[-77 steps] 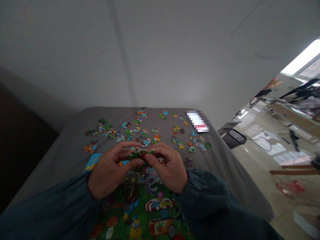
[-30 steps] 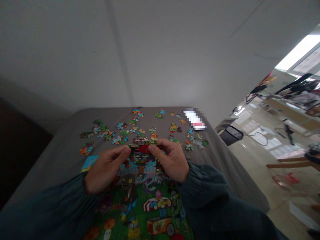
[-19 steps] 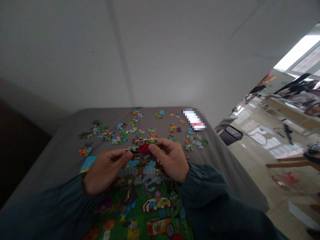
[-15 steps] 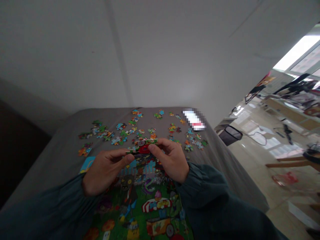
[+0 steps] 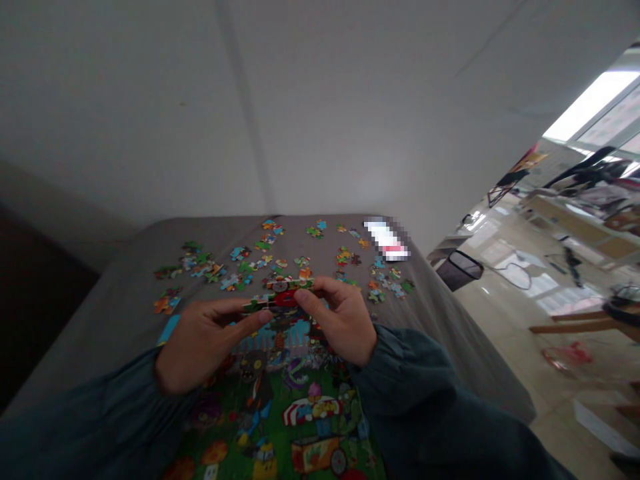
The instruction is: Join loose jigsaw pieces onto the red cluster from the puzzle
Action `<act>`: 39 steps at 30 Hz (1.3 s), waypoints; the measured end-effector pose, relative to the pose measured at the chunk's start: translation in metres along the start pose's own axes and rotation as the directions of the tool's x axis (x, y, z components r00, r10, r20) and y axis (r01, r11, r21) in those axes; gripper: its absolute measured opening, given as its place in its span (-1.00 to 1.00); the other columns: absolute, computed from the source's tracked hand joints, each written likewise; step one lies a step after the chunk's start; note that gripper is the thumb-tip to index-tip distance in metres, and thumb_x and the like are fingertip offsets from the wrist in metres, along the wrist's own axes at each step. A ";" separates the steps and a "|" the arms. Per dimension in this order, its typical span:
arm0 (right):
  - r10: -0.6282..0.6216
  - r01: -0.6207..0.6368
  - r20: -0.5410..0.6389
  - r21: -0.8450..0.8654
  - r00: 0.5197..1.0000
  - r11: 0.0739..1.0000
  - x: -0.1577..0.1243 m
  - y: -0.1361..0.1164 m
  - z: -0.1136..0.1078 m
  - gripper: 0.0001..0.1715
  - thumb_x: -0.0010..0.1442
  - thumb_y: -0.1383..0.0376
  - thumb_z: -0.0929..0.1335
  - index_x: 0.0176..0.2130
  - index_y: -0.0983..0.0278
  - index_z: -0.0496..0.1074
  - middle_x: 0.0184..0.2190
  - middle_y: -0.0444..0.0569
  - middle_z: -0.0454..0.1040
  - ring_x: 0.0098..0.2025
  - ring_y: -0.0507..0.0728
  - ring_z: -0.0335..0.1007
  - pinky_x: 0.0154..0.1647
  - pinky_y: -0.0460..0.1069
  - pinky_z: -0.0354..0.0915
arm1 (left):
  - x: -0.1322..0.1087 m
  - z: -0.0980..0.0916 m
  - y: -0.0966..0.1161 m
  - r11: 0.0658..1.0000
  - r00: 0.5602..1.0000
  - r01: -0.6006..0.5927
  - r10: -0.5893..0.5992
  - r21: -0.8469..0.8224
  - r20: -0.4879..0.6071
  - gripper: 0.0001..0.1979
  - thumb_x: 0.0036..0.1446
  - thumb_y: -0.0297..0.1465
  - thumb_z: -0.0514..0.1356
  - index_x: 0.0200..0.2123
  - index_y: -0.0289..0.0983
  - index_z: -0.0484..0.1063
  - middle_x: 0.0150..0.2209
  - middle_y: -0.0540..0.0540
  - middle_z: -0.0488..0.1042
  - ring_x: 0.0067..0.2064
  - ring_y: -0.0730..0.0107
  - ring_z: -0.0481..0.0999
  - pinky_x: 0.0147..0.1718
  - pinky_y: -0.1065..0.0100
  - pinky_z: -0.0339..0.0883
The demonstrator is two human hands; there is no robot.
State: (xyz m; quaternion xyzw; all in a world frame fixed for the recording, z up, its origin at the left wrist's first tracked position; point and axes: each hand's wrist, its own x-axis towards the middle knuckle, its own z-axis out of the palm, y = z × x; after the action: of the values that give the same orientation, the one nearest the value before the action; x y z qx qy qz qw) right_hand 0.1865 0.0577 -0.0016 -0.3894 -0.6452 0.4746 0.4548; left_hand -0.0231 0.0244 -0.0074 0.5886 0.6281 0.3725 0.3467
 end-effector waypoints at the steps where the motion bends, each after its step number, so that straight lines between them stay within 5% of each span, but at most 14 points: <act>1: -0.006 0.006 0.000 -0.008 1.000 1.000 0.000 0.000 0.000 -0.70 0.20 0.09 0.41 -0.35 0.27 0.55 -0.46 -0.10 0.54 -0.40 0.05 0.39 -0.30 -0.03 0.31 | 0.000 0.000 0.000 1.000 1.000 0.000 0.000 0.002 0.003 -0.60 -0.06 0.05 0.34 -0.33 -0.12 0.71 -0.43 -0.05 0.67 -0.46 0.15 0.58 -0.51 0.28 0.42; 7: -0.053 0.053 -0.003 -0.025 0.999 0.998 -0.001 -0.003 0.000 -0.73 0.20 0.11 0.41 -0.33 0.26 0.55 -0.43 -0.08 0.55 -0.38 0.06 0.40 -0.28 -0.01 0.33 | 0.000 0.000 0.004 1.000 1.000 -0.015 0.015 -0.016 -0.015 -0.64 -0.06 0.02 0.35 -0.38 -0.11 0.69 -0.48 -0.06 0.64 -0.42 0.11 0.61 -0.53 0.30 0.43; 13: -0.054 0.054 -0.006 -0.034 0.999 0.998 -0.002 -0.005 0.000 -0.74 0.21 0.10 0.41 -0.38 0.23 0.52 -0.51 -0.14 0.44 -0.41 0.05 0.35 -0.33 -0.03 0.33 | 0.000 0.001 0.002 0.981 0.986 -0.164 0.161 -0.100 -0.035 -0.76 -0.03 -0.05 0.38 -0.42 -0.05 0.69 -0.29 -0.03 0.69 -0.25 0.12 0.64 -0.23 0.30 0.54; 22: -0.204 0.202 -0.024 -0.053 0.979 0.978 -0.003 -0.003 0.002 -0.78 0.22 0.14 0.41 -0.38 0.22 0.49 -0.37 -0.06 0.56 -0.30 0.08 0.46 -0.20 0.01 0.37 | 0.000 -0.002 0.008 0.982 0.985 -0.173 0.174 -0.076 0.002 -0.71 0.01 -0.01 0.35 -0.35 -0.06 0.70 -0.22 -0.03 0.70 -0.16 0.05 0.66 -0.08 0.23 0.54; 39: -0.246 0.247 0.036 -0.028 0.969 0.969 -0.002 -0.003 0.001 -0.76 0.26 0.15 0.40 -0.40 0.21 0.47 -0.37 -0.07 0.54 -0.29 0.07 0.46 -0.17 0.01 0.37 | 0.002 -0.007 0.010 0.950 0.950 -0.312 0.312 -0.007 -0.032 -0.82 -0.01 -0.09 0.38 -0.42 -0.01 0.69 -0.30 0.02 0.70 -0.28 0.19 0.67 -0.19 0.35 0.56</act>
State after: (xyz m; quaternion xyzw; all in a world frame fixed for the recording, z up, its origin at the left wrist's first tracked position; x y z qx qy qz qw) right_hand 0.1862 0.0547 0.0008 -0.3058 -0.7034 0.4104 0.4933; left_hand -0.0245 0.0266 0.0052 0.6726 0.5304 0.4353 0.2773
